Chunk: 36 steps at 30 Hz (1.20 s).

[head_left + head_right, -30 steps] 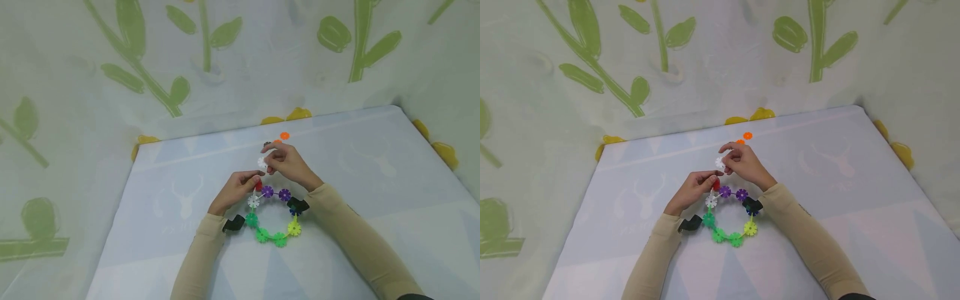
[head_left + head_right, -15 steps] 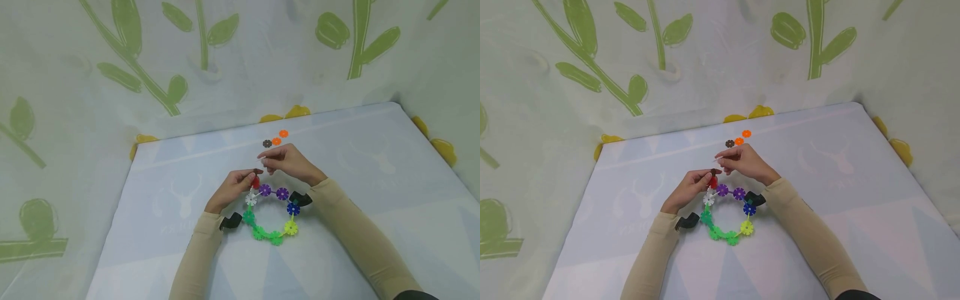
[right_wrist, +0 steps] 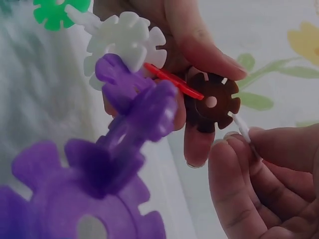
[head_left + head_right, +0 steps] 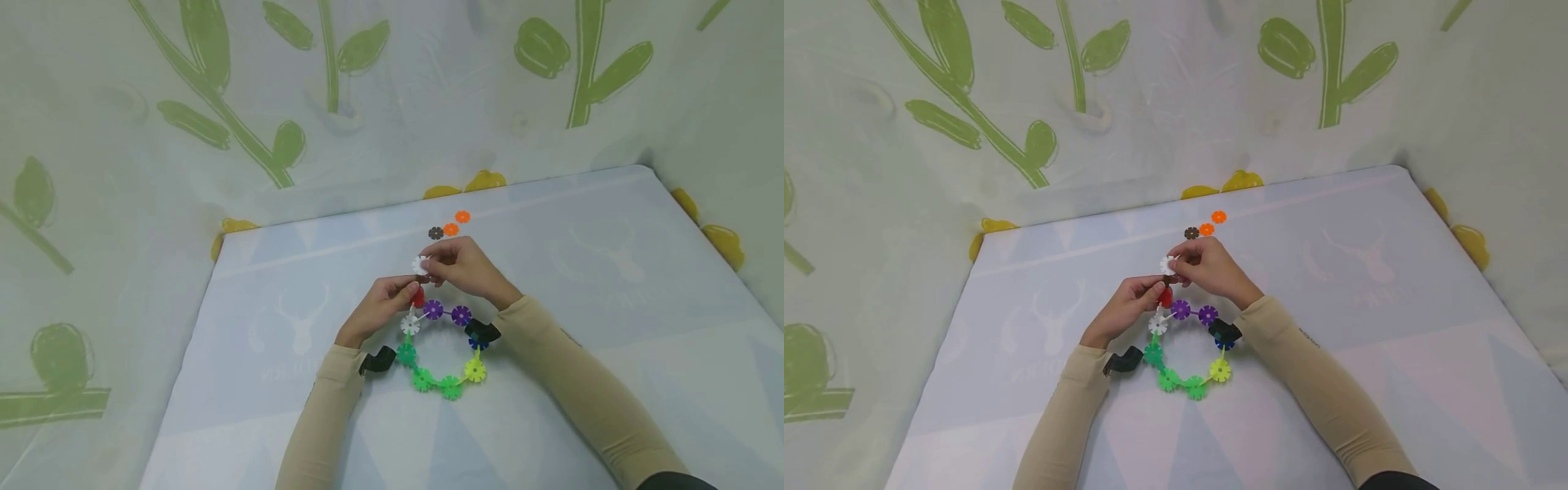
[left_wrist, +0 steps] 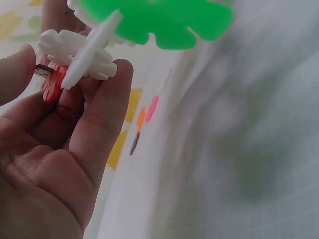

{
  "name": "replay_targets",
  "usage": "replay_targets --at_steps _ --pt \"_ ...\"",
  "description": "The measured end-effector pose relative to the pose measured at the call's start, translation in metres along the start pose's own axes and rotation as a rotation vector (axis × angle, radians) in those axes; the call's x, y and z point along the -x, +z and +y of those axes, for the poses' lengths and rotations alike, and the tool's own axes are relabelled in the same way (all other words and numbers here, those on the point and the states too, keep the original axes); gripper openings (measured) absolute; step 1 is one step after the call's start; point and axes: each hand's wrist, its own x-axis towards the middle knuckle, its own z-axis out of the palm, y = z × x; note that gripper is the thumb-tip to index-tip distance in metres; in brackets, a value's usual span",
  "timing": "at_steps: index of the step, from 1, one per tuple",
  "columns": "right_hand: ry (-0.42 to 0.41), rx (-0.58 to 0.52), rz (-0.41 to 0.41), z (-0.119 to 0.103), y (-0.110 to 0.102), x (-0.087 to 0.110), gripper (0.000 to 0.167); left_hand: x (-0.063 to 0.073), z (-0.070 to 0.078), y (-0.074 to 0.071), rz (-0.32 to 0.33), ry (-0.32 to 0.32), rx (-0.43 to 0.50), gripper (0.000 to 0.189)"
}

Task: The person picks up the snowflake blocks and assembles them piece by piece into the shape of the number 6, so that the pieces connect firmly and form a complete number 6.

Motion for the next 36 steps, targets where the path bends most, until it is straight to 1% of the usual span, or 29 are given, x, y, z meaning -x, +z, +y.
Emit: replay_targets --at_steps 5,7,13,18,23,31,36 --pt "-0.024 0.031 0.001 -0.001 0.001 0.001 0.025 -0.001 -0.002 0.0 0.007 -0.014 0.019 0.056" --pt "-0.037 0.038 -0.005 -0.002 0.001 0.001 0.025 -0.001 -0.002 0.0 0.015 -0.019 0.027 0.056" --pt "-0.063 0.069 -0.009 -0.001 0.004 0.002 0.024 -0.001 -0.003 0.001 0.035 -0.01 0.032 0.043" --pt "-0.046 0.063 0.004 0.001 0.007 0.003 0.025 -0.002 -0.004 0.005 0.055 0.01 0.02 0.036" --pt "-0.037 0.067 0.007 0.001 0.012 0.003 0.026 -0.001 -0.003 0.007 0.074 0.03 0.015 0.033" --pt "-0.049 0.084 -0.005 0.001 0.007 0.003 0.028 0.0 0.0 0.002 0.038 0.004 0.027 0.037" --pt "-0.064 0.08 -0.022 0.0 0.003 0.003 0.029 0.0 0.0 0.001 0.022 0.002 0.037 0.04"
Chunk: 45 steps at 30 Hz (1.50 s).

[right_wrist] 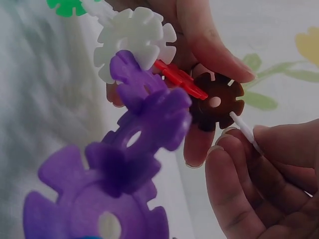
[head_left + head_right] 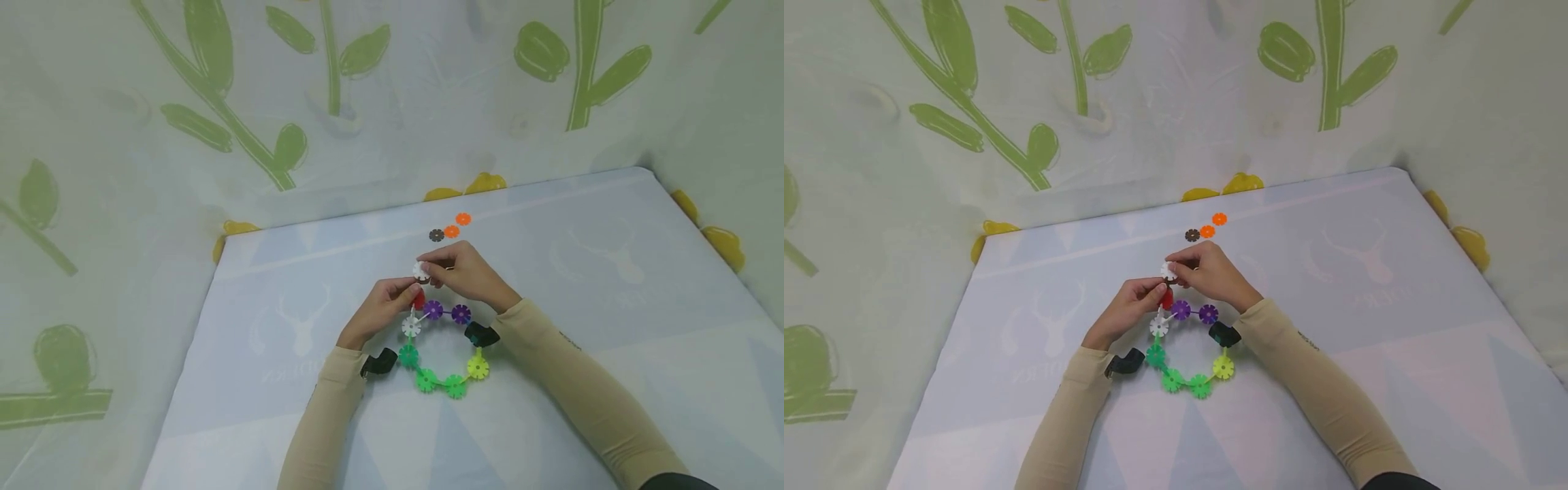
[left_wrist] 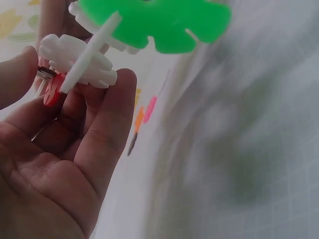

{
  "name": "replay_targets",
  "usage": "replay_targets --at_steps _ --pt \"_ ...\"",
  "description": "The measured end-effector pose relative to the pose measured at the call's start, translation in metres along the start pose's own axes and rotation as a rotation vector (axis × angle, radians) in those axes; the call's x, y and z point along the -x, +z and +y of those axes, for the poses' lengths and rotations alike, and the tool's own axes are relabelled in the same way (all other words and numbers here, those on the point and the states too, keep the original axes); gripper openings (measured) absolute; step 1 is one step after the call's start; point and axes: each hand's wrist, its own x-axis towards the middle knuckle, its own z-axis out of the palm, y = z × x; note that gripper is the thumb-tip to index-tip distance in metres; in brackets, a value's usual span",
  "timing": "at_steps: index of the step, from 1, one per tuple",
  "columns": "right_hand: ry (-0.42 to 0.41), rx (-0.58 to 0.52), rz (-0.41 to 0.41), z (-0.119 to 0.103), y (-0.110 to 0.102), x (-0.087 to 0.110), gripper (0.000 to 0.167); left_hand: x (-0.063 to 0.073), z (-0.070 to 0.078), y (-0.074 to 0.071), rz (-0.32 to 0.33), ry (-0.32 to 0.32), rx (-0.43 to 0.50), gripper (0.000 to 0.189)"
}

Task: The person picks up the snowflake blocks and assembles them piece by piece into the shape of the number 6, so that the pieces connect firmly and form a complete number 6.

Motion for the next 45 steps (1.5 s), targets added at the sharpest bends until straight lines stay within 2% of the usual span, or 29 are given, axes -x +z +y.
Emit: replay_targets --at_steps 9,16,27,45 --pt "0.028 -0.006 0.027 -0.003 -0.003 0.0002 0.026 -0.0002 -0.0021 0.0004 0.013 -0.011 -0.05 0.043" --pt "-0.004 -0.056 0.027 -0.0001 -0.0033 -0.0001 0.023 -0.0021 -0.004 0.002 0.04 -0.016 0.031 0.037" --pt "0.03 -0.01 0.044 0.0024 -0.006 -0.0011 0.022 0.0002 -0.0029 -0.0006 0.037 -0.071 0.031 0.054" --pt "0.025 -0.04 0.05 -0.0021 -0.0022 0.0007 0.024 -0.0013 -0.0033 0.0009 0.004 -0.012 0.084 0.041"
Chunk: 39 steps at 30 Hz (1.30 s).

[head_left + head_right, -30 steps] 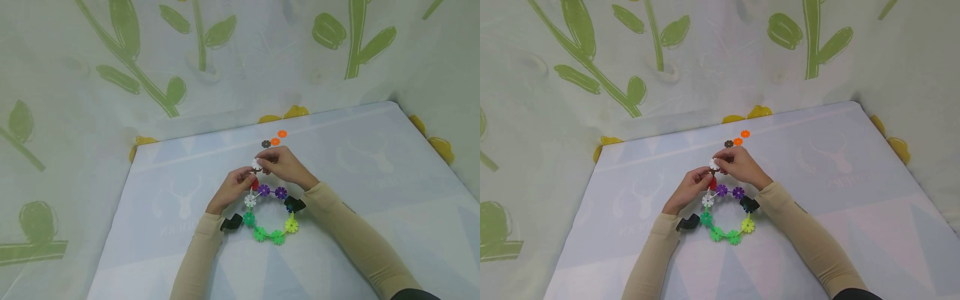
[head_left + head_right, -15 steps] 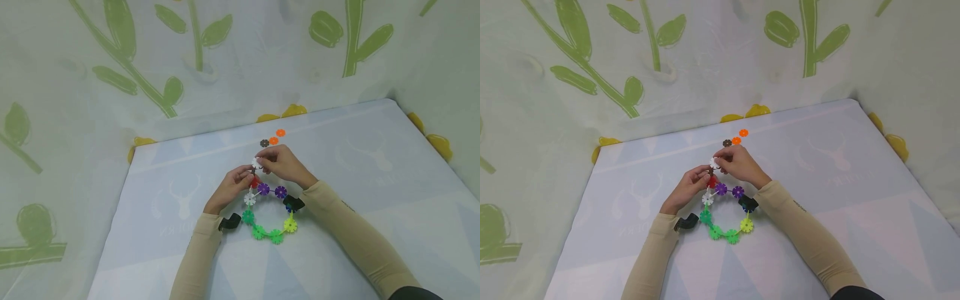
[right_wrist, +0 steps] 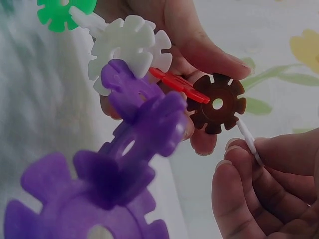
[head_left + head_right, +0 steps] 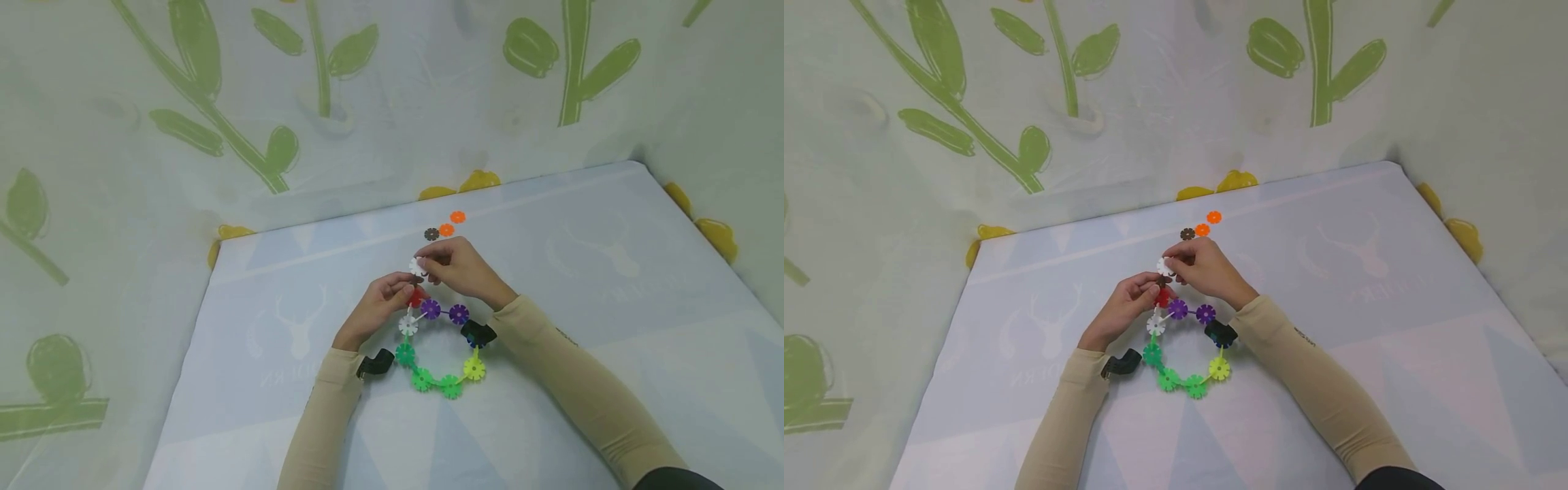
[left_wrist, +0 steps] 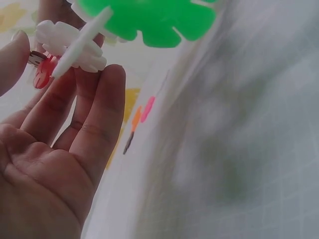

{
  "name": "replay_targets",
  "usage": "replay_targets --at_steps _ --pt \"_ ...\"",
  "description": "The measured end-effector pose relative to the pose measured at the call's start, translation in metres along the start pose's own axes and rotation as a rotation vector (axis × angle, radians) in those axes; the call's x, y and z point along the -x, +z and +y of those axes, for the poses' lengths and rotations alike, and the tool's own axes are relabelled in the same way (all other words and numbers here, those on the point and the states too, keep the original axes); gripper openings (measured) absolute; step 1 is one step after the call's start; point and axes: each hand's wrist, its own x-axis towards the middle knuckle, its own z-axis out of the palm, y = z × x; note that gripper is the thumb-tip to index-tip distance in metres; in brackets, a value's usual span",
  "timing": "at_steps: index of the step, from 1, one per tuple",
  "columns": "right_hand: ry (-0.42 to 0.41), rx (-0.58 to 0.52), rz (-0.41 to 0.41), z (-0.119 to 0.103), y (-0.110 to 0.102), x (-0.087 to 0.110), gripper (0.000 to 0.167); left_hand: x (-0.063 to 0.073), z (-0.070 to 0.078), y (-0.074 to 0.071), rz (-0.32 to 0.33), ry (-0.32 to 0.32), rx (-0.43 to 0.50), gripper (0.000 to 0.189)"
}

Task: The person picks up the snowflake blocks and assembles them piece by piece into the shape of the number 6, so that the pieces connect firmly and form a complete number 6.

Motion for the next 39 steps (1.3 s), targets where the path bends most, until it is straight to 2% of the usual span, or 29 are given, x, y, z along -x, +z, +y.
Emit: replay_targets --at_steps 7,12,16,22,30,36,39 --pt "0.003 -0.006 0.024 0.0 0.0 0.0 0.022 -0.001 -0.001 0.0 0.001 0.003 -0.003 0.042" --pt "0.081 -0.104 0.048 -0.003 -0.001 0.001 0.02 -0.001 -0.001 0.0 -0.001 0.01 -0.007 0.041" --pt "0.102 -0.15 0.04 -0.005 0.0 0.001 0.02 -0.002 0.0 0.0 0.013 0.009 -0.005 0.039" --pt "0.081 -0.106 0.048 -0.006 0.001 0.001 0.018 -0.003 -0.001 0.0 0.024 0.009 0.001 0.039" --pt "0.003 0.025 0.042 -0.005 0.005 0.003 0.022 -0.001 0.0 0.003 0.051 0.018 -0.007 0.035" --pt "-0.044 0.023 0.038 -0.005 0.006 0.003 0.021 -0.002 -0.001 0.003 0.048 0.024 -0.042 0.035" --pt "-0.001 -0.012 0.079 0.002 -0.003 0.0 0.023 -0.002 0.0 0.003 0.037 0.013 -0.068 0.037"
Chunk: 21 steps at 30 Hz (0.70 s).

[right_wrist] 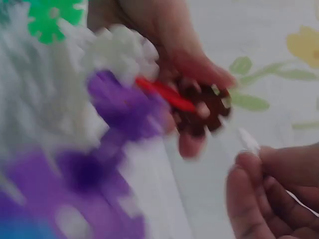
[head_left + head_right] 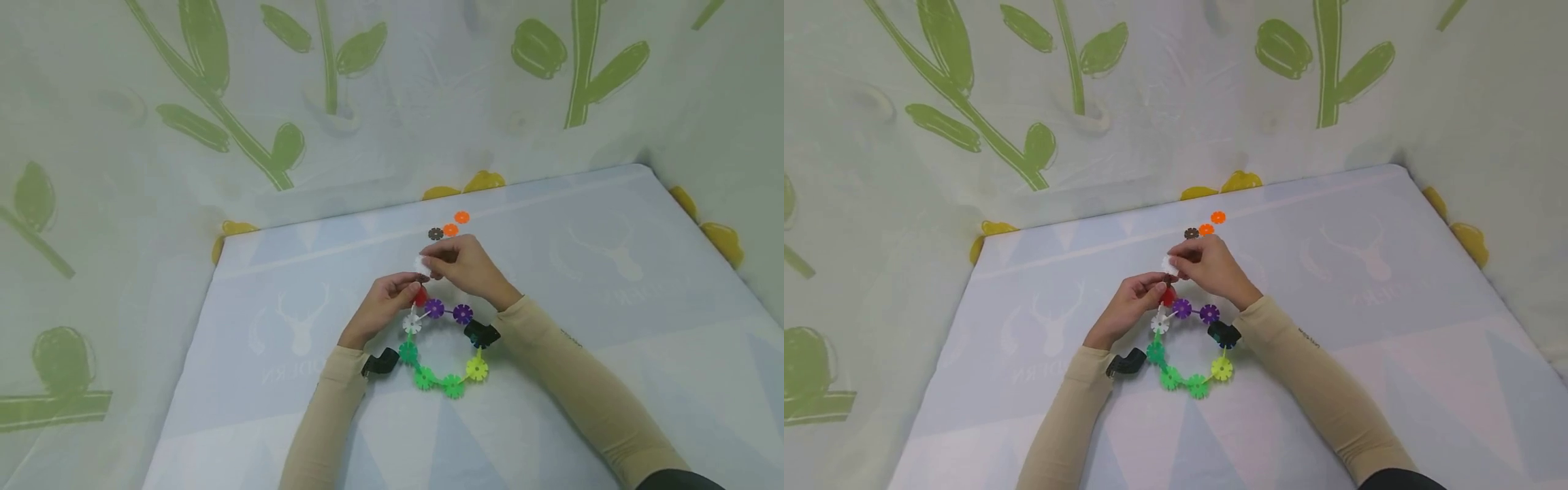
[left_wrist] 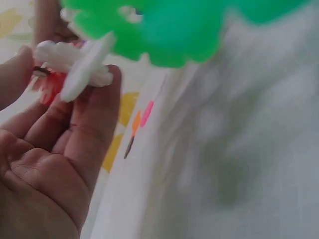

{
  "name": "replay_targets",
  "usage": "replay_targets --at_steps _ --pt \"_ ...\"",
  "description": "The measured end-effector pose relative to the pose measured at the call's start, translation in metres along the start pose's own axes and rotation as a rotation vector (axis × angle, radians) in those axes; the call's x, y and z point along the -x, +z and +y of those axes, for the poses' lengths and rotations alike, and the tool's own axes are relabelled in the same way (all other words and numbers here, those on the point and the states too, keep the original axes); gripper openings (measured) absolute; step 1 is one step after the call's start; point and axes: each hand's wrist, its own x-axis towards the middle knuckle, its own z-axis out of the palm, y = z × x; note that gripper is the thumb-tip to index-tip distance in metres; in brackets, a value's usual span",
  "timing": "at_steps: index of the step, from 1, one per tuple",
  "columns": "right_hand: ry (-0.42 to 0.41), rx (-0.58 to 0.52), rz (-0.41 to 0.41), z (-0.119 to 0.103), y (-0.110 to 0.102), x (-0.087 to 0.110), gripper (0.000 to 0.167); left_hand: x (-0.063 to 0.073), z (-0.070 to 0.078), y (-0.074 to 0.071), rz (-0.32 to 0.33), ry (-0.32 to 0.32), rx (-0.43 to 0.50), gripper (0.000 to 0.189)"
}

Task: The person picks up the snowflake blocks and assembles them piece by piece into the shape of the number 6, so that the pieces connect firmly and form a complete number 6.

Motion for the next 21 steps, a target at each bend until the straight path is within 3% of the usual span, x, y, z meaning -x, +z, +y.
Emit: replay_targets --at_steps 4,9,16,21 --pt "0.175 0.042 0.084 0.018 -0.02 -0.007 0.026 0.002 0.0 -0.003 -0.008 -0.017 -0.047 0.04" --pt "0.354 0.25 0.018 0.043 -0.042 -0.011 0.03 0.002 -0.002 -0.003 -0.006 -0.034 -0.081 0.039" --pt "0.449 0.39 0.011 0.053 -0.056 -0.008 0.027 0.002 -0.002 -0.002 -0.003 -0.038 -0.092 0.038" --pt "0.421 0.455 0.0 0.047 -0.042 -0.01 0.029 0.003 -0.001 -0.001 -0.004 -0.034 -0.095 0.038"
